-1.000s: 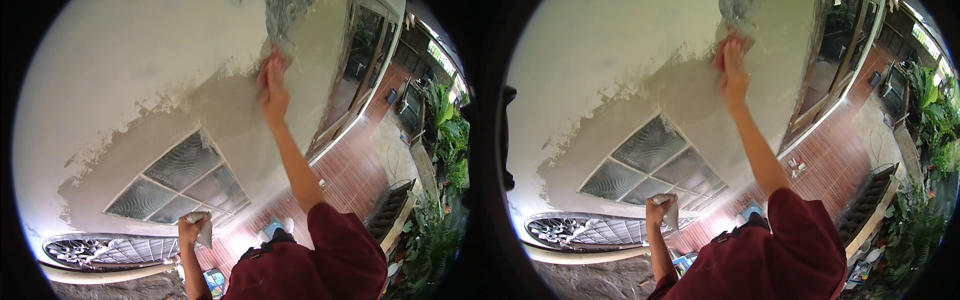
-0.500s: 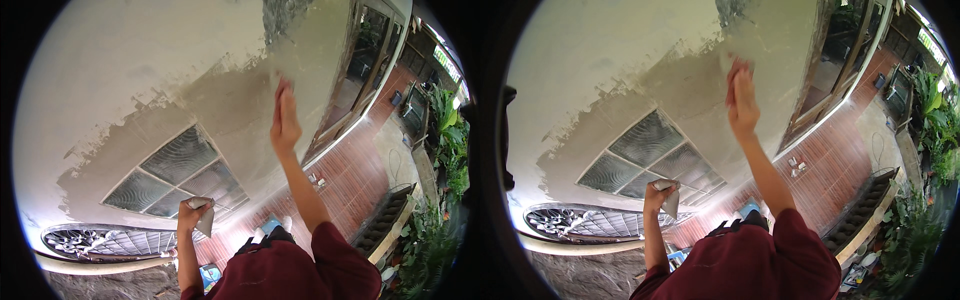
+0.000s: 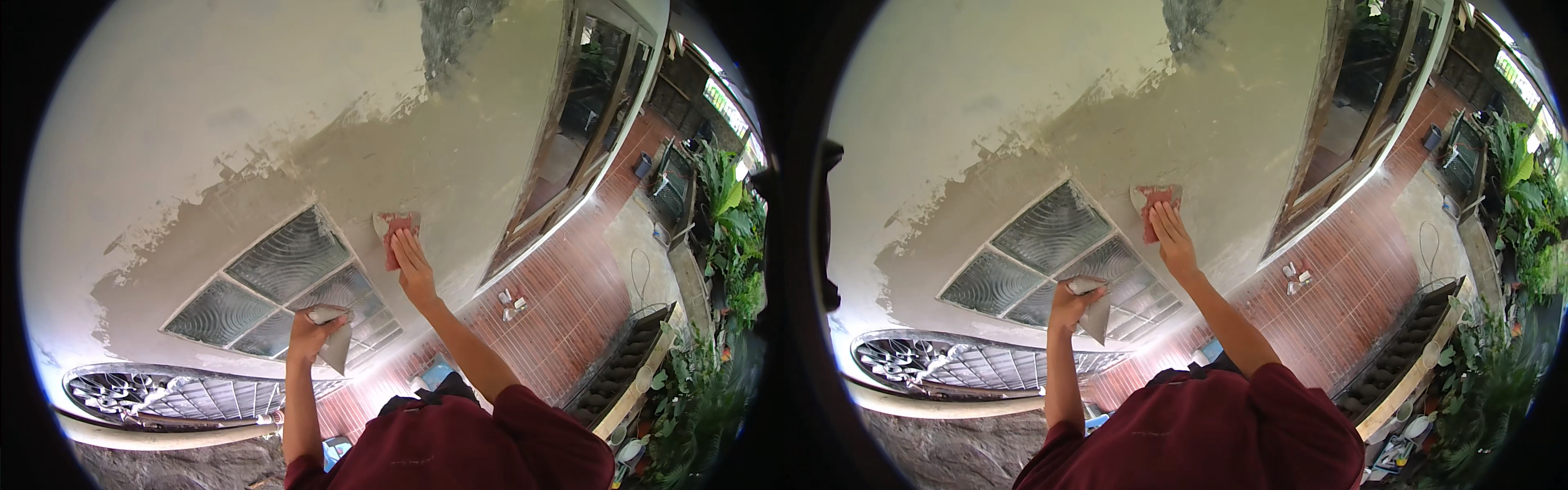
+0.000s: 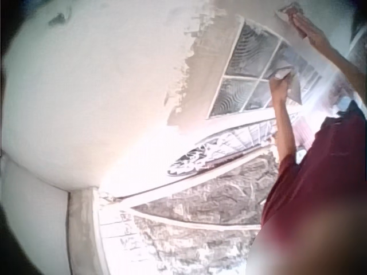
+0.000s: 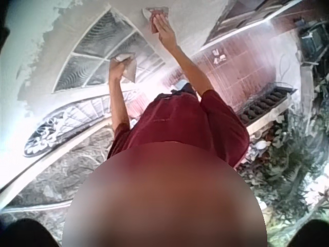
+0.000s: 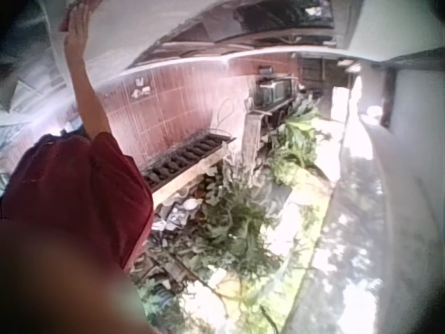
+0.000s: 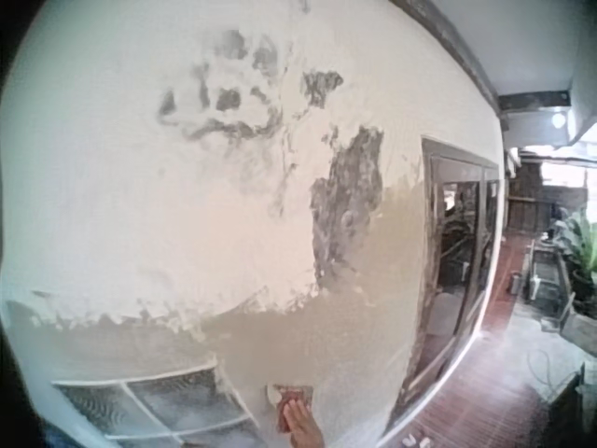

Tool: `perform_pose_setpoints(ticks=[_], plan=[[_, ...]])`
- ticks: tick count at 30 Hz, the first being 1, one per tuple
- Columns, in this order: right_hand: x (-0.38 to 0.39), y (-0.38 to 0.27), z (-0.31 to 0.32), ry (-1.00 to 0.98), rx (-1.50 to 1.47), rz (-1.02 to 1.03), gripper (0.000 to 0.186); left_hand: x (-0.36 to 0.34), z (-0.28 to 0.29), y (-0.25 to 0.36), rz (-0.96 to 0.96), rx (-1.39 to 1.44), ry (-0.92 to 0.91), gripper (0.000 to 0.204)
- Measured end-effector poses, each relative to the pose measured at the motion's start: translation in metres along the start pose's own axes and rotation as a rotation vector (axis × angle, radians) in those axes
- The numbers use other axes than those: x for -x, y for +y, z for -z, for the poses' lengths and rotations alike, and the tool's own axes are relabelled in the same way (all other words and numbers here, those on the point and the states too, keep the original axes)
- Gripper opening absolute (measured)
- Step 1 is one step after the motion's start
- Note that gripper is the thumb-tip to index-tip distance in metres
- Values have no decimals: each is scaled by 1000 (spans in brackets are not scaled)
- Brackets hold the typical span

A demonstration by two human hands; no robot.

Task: The person applies plaster to a wall using a trowel and a bag of plaster. They repeatedly scoop plaster from the bag onto the trowel and spread it onto the wall surface, smoothing the material with the trowel.

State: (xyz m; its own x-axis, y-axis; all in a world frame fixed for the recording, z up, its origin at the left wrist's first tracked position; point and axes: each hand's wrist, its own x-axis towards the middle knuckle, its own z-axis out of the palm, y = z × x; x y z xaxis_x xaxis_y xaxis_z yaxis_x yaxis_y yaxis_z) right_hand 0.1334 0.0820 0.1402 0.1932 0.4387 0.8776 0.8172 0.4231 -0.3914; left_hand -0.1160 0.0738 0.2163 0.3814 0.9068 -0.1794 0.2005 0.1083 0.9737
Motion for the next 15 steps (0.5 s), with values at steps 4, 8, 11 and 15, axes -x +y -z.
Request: perform_pose_setpoints(ticks=[4, 8, 11, 15], plan=[[-45, -12, 38, 244, -10, -97, 44, 1, -14, 8, -66, -41, -36, 18], [-178, 25, 75, 576, 124, -44, 42, 14, -7, 0, -32, -75, -4, 18], [-278, 68, 103, 691, 265, 187, 50, 26, 9, -13, -9, -64, 47, 18], [-293, 90, 83, 543, 274, 128, 57, 45, 36, -30, 30, -35, 141, 17]])
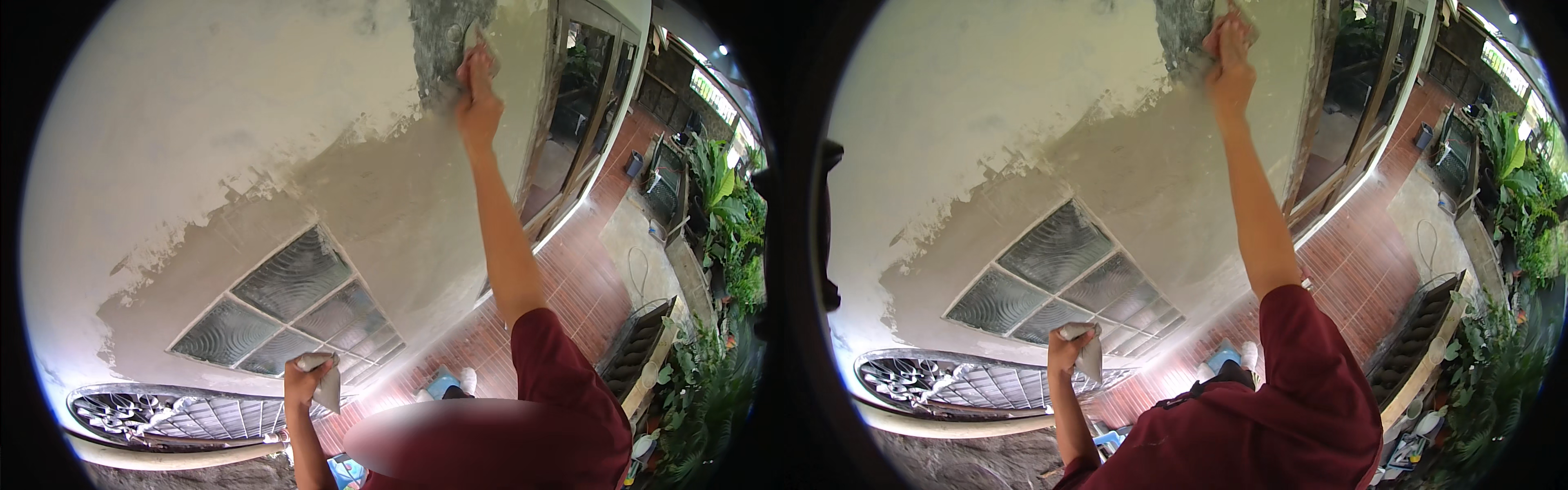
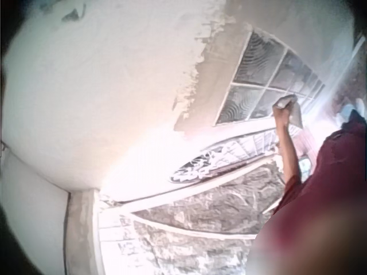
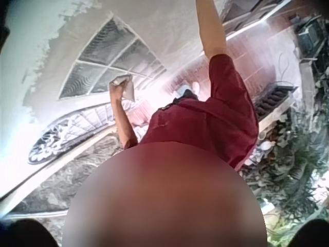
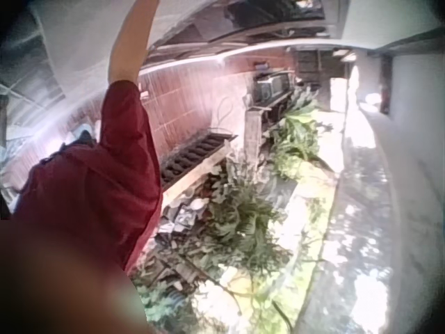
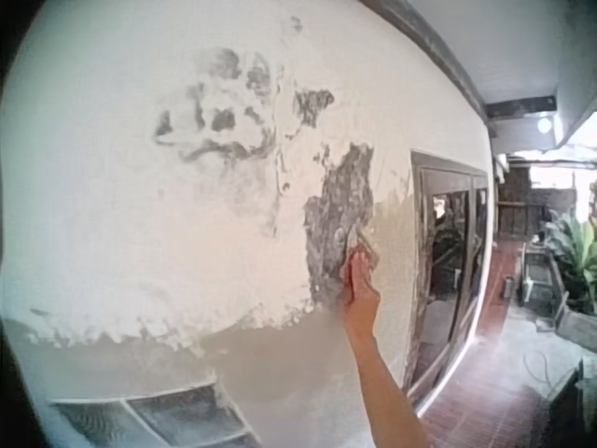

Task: The person applies plaster to a wall using a trowel and a bag of plaster. They repeatedly scoop plaster from the bag onto the trowel and spread it onto the wall surface, smoothing the material with the trowel.

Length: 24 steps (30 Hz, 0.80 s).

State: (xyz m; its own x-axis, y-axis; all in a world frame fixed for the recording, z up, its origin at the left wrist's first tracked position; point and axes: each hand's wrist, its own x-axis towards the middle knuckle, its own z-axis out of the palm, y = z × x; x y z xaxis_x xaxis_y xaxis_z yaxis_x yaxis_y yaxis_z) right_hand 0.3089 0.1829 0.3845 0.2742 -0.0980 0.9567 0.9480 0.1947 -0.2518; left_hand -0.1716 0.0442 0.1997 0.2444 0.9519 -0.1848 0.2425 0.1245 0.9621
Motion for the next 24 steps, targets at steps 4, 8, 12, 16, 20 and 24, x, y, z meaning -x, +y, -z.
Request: perform_pose_setpoints(ticks=[4, 8, 12, 16, 20, 24], plan=[[117, -60, 2, -193, -91, -62, 62, 8, 18, -11, 38, 70, 43, 18], [241, -152, 36, -422, -283, -70, 56, 10, 18, -9, 25, 124, 47, 17], [278, -177, 82, -536, -381, -101, 55, 0, 0, 9, -55, 120, 21, 17], [263, -173, 136, -436, -365, -345, 51, -6, -16, 30, -56, 69, -51, 16], [259, -157, 189, -539, -431, -1192, 46, -9, -32, 51, -90, 63, -116, 17], [255, -132, 211, -489, -1194, -1930, 37, -14, -48, 74, -123, 49, -123, 20]])
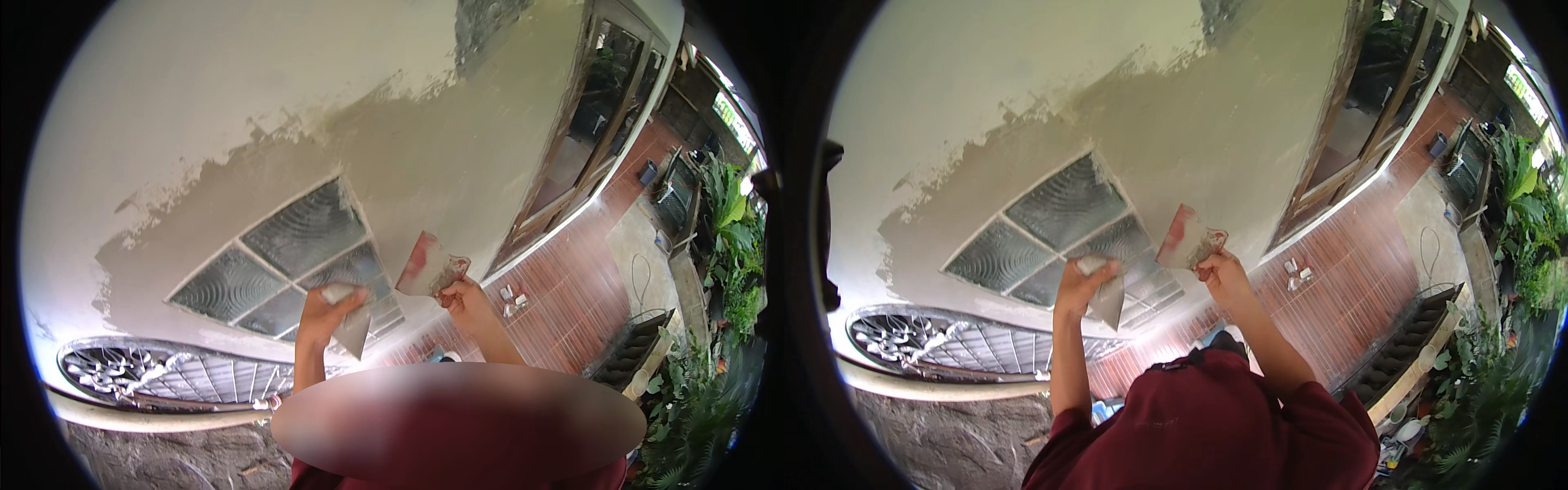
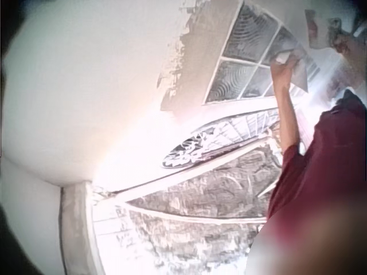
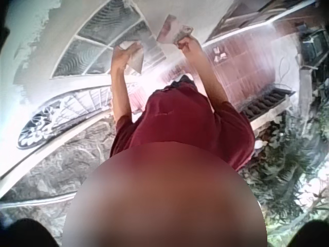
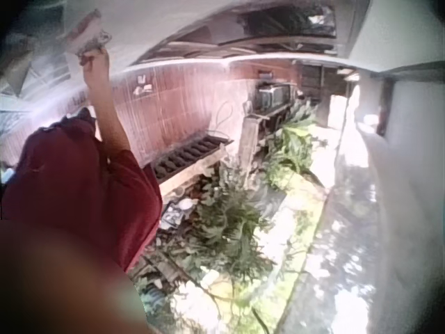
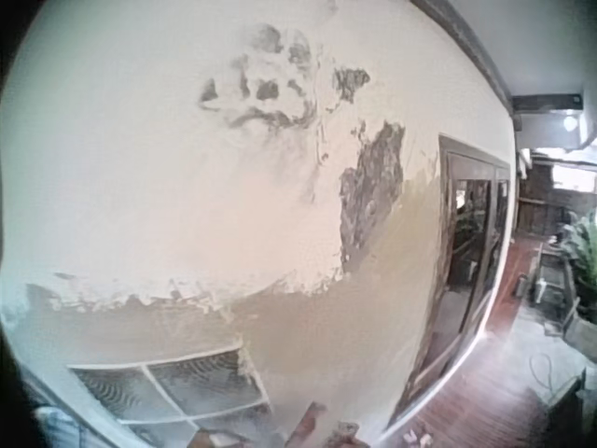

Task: The person applies plaster to a wall using a trowel and a bag of plaster. They repeatedly scoop plaster from the bag onto the trowel and spread it onto the wall surface, smoothing the material with the trowel.

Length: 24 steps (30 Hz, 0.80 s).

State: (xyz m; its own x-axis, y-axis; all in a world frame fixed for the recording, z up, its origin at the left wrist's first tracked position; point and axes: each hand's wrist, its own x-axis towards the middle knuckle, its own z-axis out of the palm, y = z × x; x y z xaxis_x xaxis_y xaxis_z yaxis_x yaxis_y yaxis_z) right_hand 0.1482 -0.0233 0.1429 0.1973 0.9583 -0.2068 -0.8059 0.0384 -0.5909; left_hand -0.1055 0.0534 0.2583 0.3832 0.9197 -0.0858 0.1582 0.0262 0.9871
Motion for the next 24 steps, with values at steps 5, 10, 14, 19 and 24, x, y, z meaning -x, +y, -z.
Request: perform_pose_setpoints(ticks=[5, 10, 14, 19, 24], plan=[[23, -12, -10, -112, -48, -167, 33, -7, -15, 11, -17, 24, -34, 23], [30, -19, -27, -145, -8, -191, 36, -11, -16, 11, -65, -83, -94, 23], [30, -18, -30, -174, 3, -204, 38, -7, -15, 4, -89, -139, -120, 20], [29, -14, -35, -177, 14, -232, 38, -1, -10, -1, -83, -210, -120, 17], [26, -13, -34, -171, 18, -267, 36, -1, -8, -6, -110, -414, -64, 17]])
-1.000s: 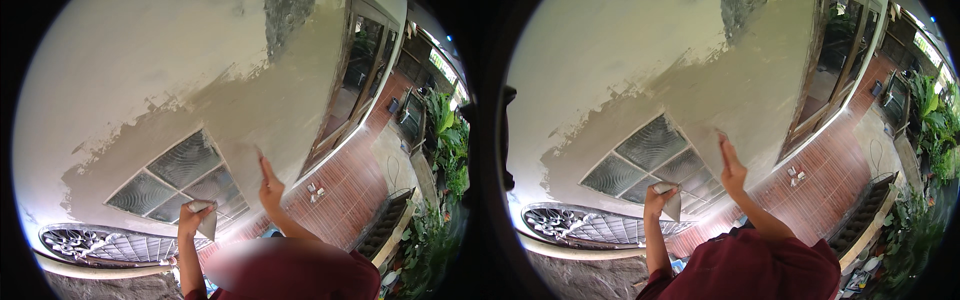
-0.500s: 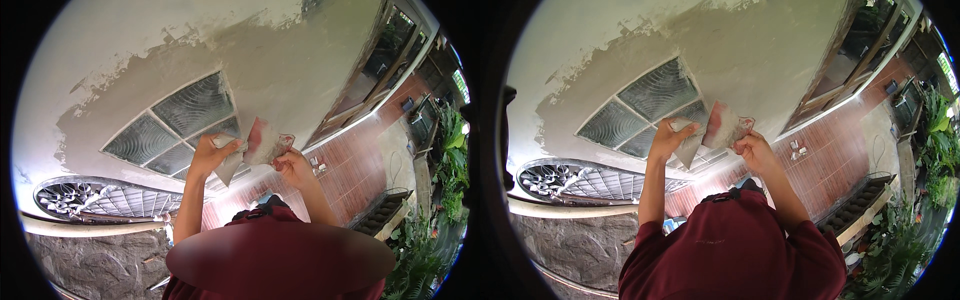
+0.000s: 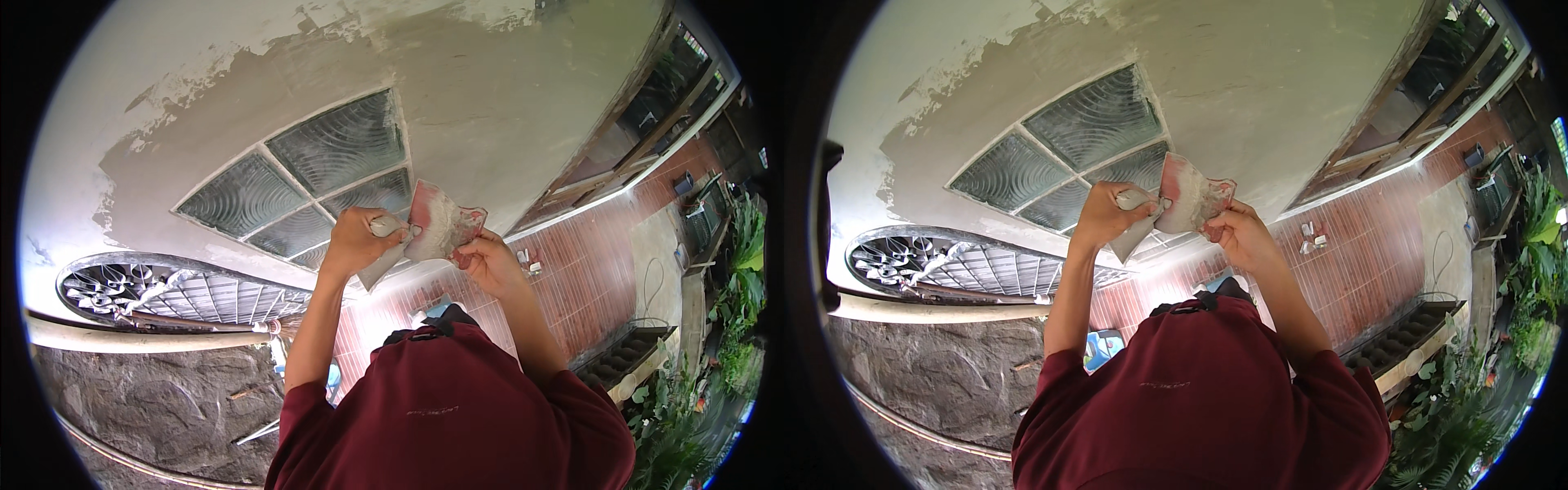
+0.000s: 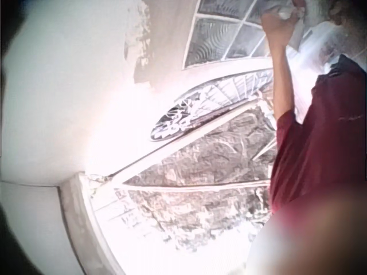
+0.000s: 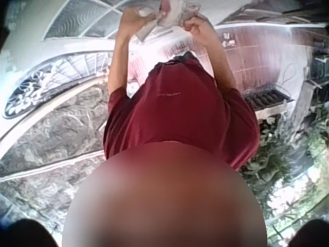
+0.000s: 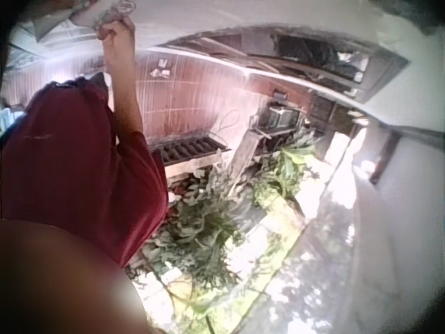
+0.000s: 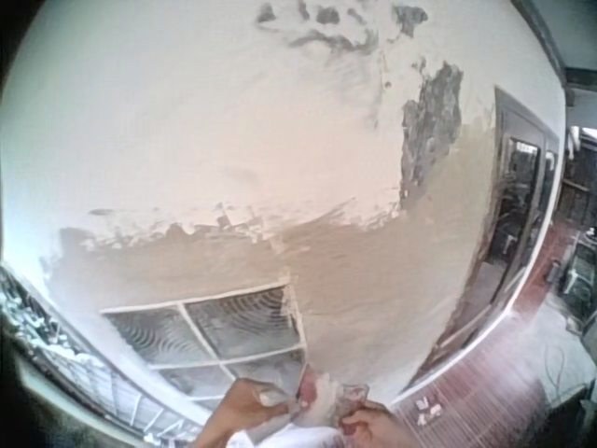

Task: The person applies plaster to a wall using a trowel and a bag of plaster. They repeatedly scoop plaster from the bag onto the trowel and spread it onto the wall surface, smoothing the material with the trowel.

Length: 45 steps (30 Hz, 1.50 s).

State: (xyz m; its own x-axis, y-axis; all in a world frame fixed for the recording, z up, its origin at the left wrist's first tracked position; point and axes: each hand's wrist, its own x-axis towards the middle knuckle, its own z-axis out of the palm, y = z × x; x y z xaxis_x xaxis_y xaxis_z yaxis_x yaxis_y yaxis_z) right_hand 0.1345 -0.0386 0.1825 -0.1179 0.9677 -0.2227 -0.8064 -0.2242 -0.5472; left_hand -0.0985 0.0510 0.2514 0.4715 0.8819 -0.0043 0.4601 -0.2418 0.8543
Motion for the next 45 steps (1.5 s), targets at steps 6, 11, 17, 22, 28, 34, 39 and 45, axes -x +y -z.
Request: perform_pose_setpoints(ticks=[6, 11, 17, 22, 28, 34, 39, 45], plan=[[0, 2, 8, 16, 4, -54, 35, -1, -10, 3, -66, -309, 26, 21], [0, -2, 18, 47, -3, -22, 34, -2, -21, 11, -87, -262, 68, 22], [-8, -30, 36, 31, 82, -134, 36, -4, -23, 24, -45, -199, 6, 37], [-10, -56, 41, 22, 263, -205, 30, -6, -29, 34, 18, -189, -70, 33], [-17, -74, 47, 10, 290, -269, 25, -13, -46, 34, -66, -270, -3, 25], [-26, -79, 66, -33, 337, -335, 20, -13, -68, 33, 0, -459, 32, 26], [-31, -79, 80, -70, 353, -393, 17, -14, -79, 39, 56, -537, 26, 22], [-34, -86, 82, -82, 431, -466, 19, -26, -87, 41, 90, -600, 65, 21]])
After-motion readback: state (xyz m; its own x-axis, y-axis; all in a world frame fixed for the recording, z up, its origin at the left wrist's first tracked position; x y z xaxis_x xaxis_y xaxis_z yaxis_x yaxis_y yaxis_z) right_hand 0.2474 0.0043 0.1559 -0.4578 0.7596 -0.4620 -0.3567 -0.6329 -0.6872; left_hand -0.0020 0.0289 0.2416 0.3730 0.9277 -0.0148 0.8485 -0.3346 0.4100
